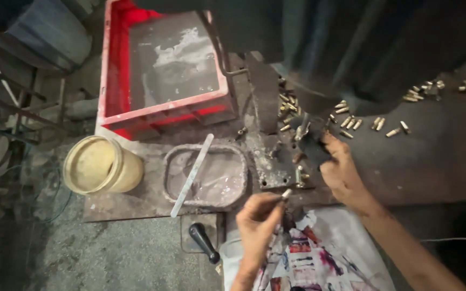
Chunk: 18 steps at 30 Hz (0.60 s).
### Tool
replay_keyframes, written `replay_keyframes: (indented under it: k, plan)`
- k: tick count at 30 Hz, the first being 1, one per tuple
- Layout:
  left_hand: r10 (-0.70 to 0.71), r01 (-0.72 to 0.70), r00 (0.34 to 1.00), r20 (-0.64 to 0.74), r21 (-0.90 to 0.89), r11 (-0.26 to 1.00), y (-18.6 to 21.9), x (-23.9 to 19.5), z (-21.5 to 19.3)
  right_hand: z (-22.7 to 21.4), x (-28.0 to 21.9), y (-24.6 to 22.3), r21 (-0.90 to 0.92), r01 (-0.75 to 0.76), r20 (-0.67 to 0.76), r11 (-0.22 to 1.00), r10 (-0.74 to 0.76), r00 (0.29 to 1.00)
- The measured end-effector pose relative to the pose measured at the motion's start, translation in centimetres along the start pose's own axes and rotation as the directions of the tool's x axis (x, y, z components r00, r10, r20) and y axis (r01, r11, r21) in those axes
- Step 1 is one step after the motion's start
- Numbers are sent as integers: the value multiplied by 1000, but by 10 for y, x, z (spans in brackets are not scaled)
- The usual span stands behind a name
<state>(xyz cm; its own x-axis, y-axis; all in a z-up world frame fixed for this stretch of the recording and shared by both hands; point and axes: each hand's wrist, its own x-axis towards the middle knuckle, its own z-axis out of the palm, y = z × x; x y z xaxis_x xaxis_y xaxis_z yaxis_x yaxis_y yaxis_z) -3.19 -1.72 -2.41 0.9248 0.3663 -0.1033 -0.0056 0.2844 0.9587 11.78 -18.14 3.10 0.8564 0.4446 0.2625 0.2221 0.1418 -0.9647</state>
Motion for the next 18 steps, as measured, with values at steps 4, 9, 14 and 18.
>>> replay_keyframes:
  k: [4, 9, 14, 18]
  plan:
    - [189, -186, 982, -1, 155, 970, -11, -7, 29, -28, -10, 74, -406, -38, -98, 913, -3, 995]
    - [394, -347, 919, -4, 469, 812, -24, 0, 37, 5, 3, 4, 149, -6, -28, 989, 10, 1000]
    - [442, -409, 896, 25, 429, 805, -17, 15, 43, 8, 6, 2, -61, -43, -73, 997, 39, 997]
    - [382, -332, 924, -17, 458, 824, 3, 10, 36, -5, 2, 49, 158, -113, -88, 981, 128, 988]
